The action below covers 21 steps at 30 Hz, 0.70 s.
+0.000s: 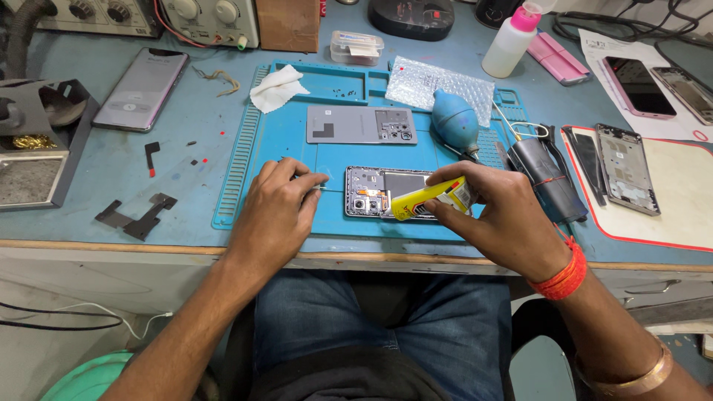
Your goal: The person works at a repair bench with a disassembled smartphone. They apply adhesive from a yellow glue tube around the phone frame, use tweezers to position parts, then align the back cover onto the phone body and press it down to secure it.
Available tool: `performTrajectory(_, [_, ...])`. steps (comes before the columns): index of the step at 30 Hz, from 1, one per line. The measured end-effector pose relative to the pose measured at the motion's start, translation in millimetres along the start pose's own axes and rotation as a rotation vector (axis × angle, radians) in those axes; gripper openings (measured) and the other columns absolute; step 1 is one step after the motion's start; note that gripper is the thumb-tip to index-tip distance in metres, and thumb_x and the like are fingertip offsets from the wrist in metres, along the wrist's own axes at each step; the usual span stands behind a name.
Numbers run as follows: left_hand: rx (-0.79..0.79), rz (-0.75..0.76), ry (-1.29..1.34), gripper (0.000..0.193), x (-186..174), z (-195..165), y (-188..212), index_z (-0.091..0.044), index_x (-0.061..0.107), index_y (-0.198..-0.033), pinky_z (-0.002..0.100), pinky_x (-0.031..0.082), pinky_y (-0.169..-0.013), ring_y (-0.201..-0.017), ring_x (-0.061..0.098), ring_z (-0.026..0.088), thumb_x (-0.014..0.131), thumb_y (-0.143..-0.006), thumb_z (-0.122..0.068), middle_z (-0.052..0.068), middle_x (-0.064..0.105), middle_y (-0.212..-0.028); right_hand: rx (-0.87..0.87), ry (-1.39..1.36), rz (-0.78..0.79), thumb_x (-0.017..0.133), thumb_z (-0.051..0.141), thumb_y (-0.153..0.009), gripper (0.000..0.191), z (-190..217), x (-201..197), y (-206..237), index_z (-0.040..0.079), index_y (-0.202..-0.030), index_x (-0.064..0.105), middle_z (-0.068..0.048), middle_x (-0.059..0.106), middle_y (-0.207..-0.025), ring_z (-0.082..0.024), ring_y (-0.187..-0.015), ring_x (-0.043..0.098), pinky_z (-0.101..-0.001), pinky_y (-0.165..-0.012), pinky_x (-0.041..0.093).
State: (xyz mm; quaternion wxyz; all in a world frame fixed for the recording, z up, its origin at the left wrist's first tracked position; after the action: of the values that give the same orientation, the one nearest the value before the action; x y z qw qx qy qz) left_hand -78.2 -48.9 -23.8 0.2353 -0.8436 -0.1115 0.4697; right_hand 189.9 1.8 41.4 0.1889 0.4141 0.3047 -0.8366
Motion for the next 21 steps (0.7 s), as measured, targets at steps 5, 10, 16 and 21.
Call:
performTrajectory(5, [-0.004,0.006,0.003,0.022,0,0,0,-0.004,0.078,-0.111,0.042,0.051,-0.089,-0.098,0.06,0.026,0.067,-0.092,-0.008,0.01,0.067,-0.101,0.025,-0.007,0.006,0.08,0.023,-0.084,0.031,-2,-3,2,0.01,-0.112,0.073,-0.006,0.073,-0.078,-0.011,-0.051,0.054,-0.0284,-0.047,0.045])
performTrajectory(10, [-0.007,0.008,-0.003,0.022,1,0,0,-0.004,0.078,-0.111,0.042,0.05,-0.089,-0.098,0.06,0.027,0.067,-0.092,-0.008,0.01,0.067,-0.101,0.03,0.015,0.014,0.08,0.024,-0.084,0.033,-5,-7,5,0.011,-0.113,0.073,-0.006,0.073,-0.078,-0.01,-0.051,0.056,-0.0284,-0.047,0.045])
performTrajectory(16, [0.006,-0.002,-0.004,0.022,0,0,0,-0.004,0.078,-0.111,0.042,0.05,-0.09,-0.099,0.06,0.027,0.067,-0.092,-0.007,0.01,0.067,-0.101,0.069,0.033,0.017,0.081,0.025,-0.082,0.033,-8,-10,7,0.012,-0.112,0.074,-0.006,0.073,-0.077,-0.01,-0.051,0.055,-0.0288,-0.047,0.045])
performTrajectory(21, [0.007,-0.006,0.003,0.023,-1,0,0,-0.004,0.078,-0.111,0.042,0.049,-0.09,-0.099,0.06,0.028,0.067,-0.092,-0.008,0.01,0.067,-0.102,0.102,0.042,0.011,0.081,0.023,-0.082,0.033,-12,-15,11,0.014,-0.113,0.075,-0.006,0.07,-0.073,-0.011,-0.05,0.053,-0.0296,-0.046,0.044])
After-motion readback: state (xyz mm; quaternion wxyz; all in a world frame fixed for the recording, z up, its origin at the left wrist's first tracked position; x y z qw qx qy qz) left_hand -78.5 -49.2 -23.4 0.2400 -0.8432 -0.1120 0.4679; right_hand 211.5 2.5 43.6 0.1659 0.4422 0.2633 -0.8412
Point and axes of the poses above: each hand's wrist, its own y-axis away from the middle knuckle, its own x-axis out of the palm, z = x × y, the point moved 2 cm from there along -y, towards the middle knuckle
